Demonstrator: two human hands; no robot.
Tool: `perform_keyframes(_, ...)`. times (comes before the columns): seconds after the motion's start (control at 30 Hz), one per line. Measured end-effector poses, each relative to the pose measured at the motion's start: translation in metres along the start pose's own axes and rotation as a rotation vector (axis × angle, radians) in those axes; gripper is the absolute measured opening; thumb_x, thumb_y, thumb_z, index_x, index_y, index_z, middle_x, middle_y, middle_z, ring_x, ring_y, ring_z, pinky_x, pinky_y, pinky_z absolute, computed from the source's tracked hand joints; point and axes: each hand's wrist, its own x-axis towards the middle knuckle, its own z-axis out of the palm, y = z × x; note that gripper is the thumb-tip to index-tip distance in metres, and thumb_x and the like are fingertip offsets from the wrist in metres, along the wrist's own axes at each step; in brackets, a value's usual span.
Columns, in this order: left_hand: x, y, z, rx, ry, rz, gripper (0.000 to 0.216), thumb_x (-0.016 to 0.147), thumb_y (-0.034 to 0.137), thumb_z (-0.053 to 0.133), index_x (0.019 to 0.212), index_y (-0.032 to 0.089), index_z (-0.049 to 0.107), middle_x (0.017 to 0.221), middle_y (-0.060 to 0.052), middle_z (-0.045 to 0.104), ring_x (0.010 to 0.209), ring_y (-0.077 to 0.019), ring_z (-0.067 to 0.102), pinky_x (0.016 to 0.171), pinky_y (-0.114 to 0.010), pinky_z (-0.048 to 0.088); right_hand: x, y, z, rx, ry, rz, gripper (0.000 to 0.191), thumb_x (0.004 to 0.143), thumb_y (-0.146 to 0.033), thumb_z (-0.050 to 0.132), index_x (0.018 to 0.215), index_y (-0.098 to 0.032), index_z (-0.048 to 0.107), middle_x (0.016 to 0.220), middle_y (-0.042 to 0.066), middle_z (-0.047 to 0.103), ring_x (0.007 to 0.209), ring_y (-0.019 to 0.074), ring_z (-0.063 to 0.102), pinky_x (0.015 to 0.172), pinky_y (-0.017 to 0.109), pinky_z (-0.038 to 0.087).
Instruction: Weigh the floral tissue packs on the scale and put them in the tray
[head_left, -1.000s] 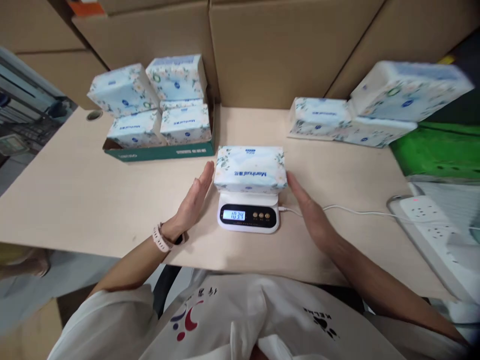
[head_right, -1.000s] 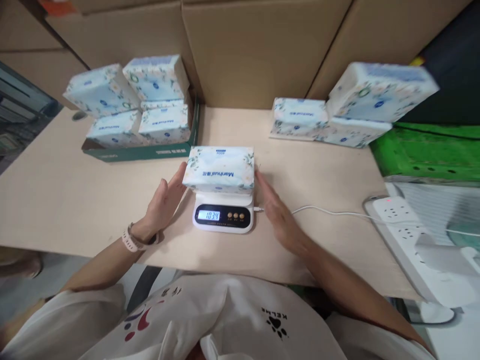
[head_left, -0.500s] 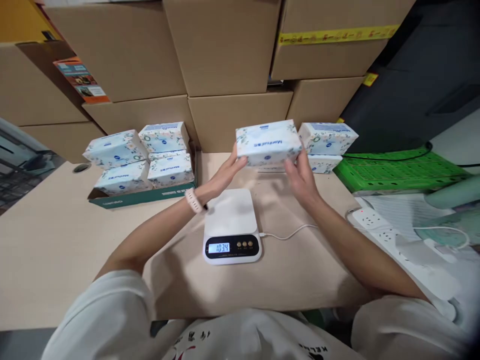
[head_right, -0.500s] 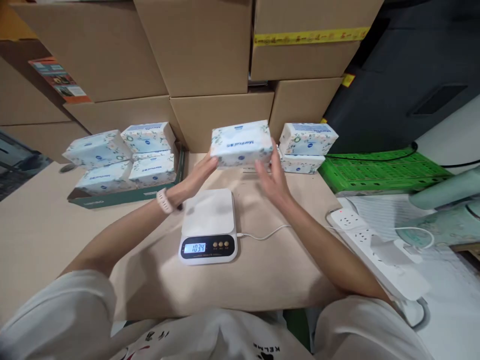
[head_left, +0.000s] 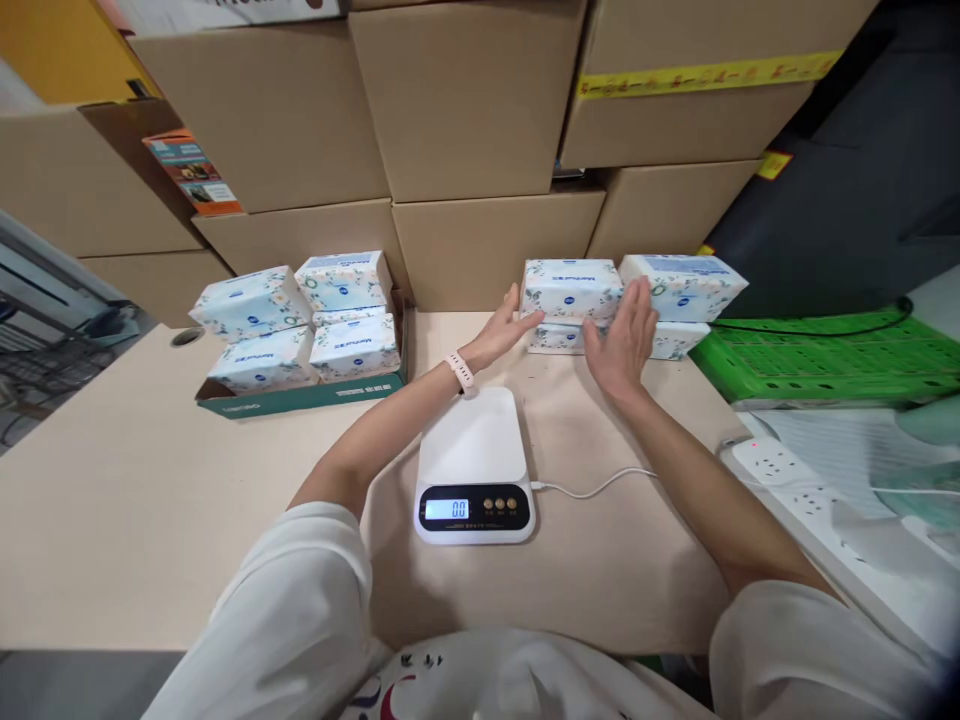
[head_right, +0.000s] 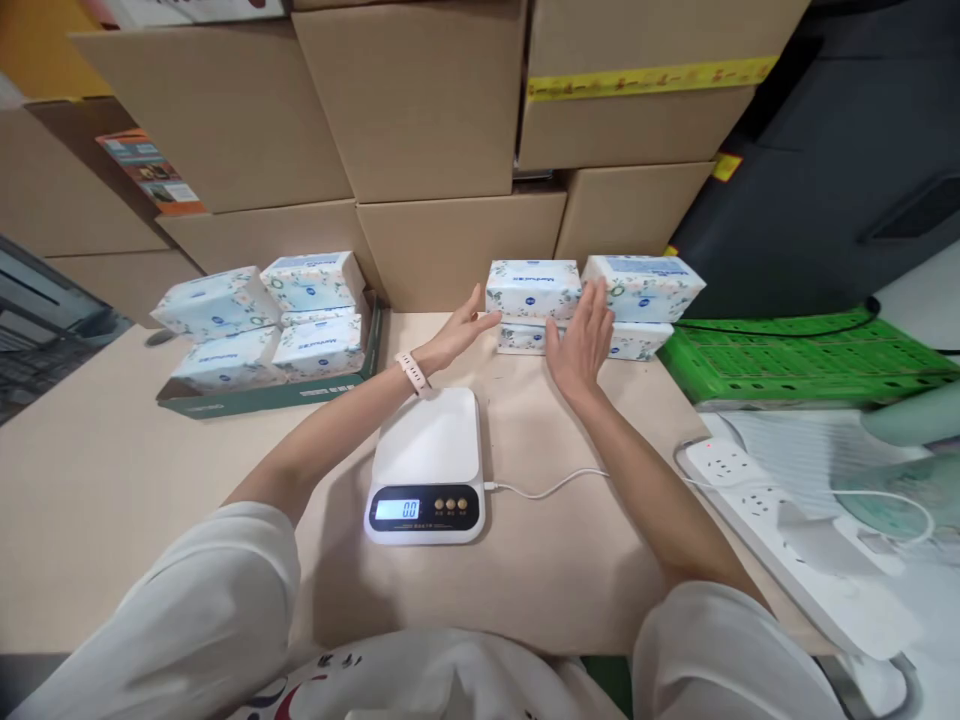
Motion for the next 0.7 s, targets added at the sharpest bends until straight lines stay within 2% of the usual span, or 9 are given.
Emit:
perform_keyframes(0.07, -0.028, 0.005, -0.019, 0.141, 0.117, -0.016, 0.107, 0.094, 0.074, 0.071, 0.182, 0.028, 0.029, 0.194, -0.007, 0.018, 0.183, -0.0353, 0.009, 0.148, -0.053, 0.016, -0.007, -0.007, -0.007, -0.008, 0.057, -0.025, 0.095, 0.1, -0.065, 0.054, 0.177, -0.015, 0.031, 0.191, 0.027, 0.022, 0.173, 0.0496, 0.031, 0.136, 0.082, 0.027)
perform_keyframes(0.17, -0.078, 0.014, -0.065, 0.346, 0.408, 0.051, 0.08, 0.097, 0.068, 0.065, 0.163, 0.022, 0.057, 0.176, -0.013, 0.055, 0.169, -0.0361, 0.046, 0.141, -0.052, 0.034, -0.014, -0.031, -0.018, 0.036, 0.054, -0.091, 0.082, 0.103, -0.06, 0.051, 0.175, -0.02, 0.04, 0.19, 0.021, 0.03, 0.169, 0.0486, 0.039, 0.136, 0.08, 0.027)
perform_keyframes(0.23, -0.113, 0.017, -0.104, 0.438, 0.612, 0.044, 0.063, 0.101, 0.063, 0.058, 0.144, 0.018, 0.068, 0.155, -0.016, 0.07, 0.152, -0.0366, 0.06, 0.134, -0.055, 0.042, -0.019, -0.056, -0.019, 0.094, -0.043, -0.143, 0.07, 0.106, -0.056, 0.045, 0.169, -0.024, 0.051, 0.181, 0.018, 0.048, 0.165, 0.0467, 0.044, 0.138, 0.077, 0.027)
perform_keyframes(0.3, -0.145, 0.019, -0.144, 0.586, 0.811, -0.042, 0.054, 0.104, 0.058, 0.052, 0.132, 0.016, 0.07, 0.14, -0.015, 0.075, 0.138, -0.0349, 0.066, 0.124, -0.054, 0.048, -0.025, -0.088, -0.011, 0.154, -0.199, -0.203, 0.063, 0.108, -0.052, 0.041, 0.161, -0.026, 0.06, 0.165, 0.017, 0.065, 0.161, 0.0453, 0.049, 0.138, 0.076, 0.028)
perform_keyframes(0.37, -0.171, 0.019, -0.176, 0.739, 0.943, -0.153, 0.047, 0.107, 0.05, 0.048, 0.127, 0.014, 0.07, 0.129, -0.012, 0.078, 0.129, -0.0336, 0.07, 0.118, -0.054, 0.05, -0.032, -0.125, 0.004, 0.215, -0.382, -0.293, 0.062, 0.108, -0.049, 0.039, 0.161, -0.024, 0.061, 0.154, 0.016, 0.074, 0.157, 0.0427, 0.053, 0.137, 0.073, 0.031)
perform_keyframes(0.43, -0.189, 0.018, -0.197, 0.816, 0.968, -0.243, 0.04, 0.106, 0.04, 0.048, 0.125, 0.012, 0.069, 0.117, -0.01, 0.081, 0.126, -0.0353, 0.072, 0.118, -0.057, 0.048, -0.038, -0.163, 0.024, 0.27, -0.549, -0.426, 0.067, 0.11, -0.049, 0.036, 0.169, -0.021, 0.051, 0.157, 0.015, 0.074, 0.158, 0.0387, 0.053, 0.139, 0.069, 0.029)
perform_keyframes(0.53, -0.198, 0.014, -0.205, 0.858, 0.917, -0.322, 0.032, 0.103, 0.036, 0.053, 0.121, 0.015, 0.07, 0.096, -0.01, 0.082, 0.125, -0.0402, 0.075, 0.117, -0.06, 0.047, -0.042, -0.21, 0.058, 0.274, -0.714, -0.602, 0.076, 0.113, -0.052, 0.029, 0.18, -0.014, 0.031, 0.166, 0.016, 0.067, 0.169, 0.0328, 0.041, 0.146, 0.063, 0.014)
perform_keyframes(0.63, -0.195, 0.006, -0.202, 0.887, 0.852, -0.373, 0.032, 0.1, 0.042, 0.06, 0.118, 0.018, 0.069, 0.089, -0.016, 0.081, 0.125, -0.0481, 0.075, 0.115, -0.066, 0.05, -0.039, -0.238, 0.089, 0.203, -0.791, -0.601, 0.08, 0.115, -0.052, 0.022, 0.18, -0.005, 0.026, 0.161, 0.021, 0.069, 0.172, 0.0332, 0.036, 0.147, 0.063, 0.005)
perform_keyframes(0.7, -0.192, -0.004, -0.202, 0.875, 0.825, -0.393, 0.04, 0.099, 0.048, 0.063, 0.122, 0.016, 0.068, 0.099, -0.023, 0.082, 0.132, -0.0533, 0.072, 0.117, -0.073, 0.047, -0.036, -0.247, 0.105, 0.175, -0.822, -0.564, 0.083, 0.116, -0.055, 0.02, 0.177, -0.001, 0.033, 0.155, 0.024, 0.073, 0.17, 0.0361, 0.039, 0.146, 0.065, 0.003)
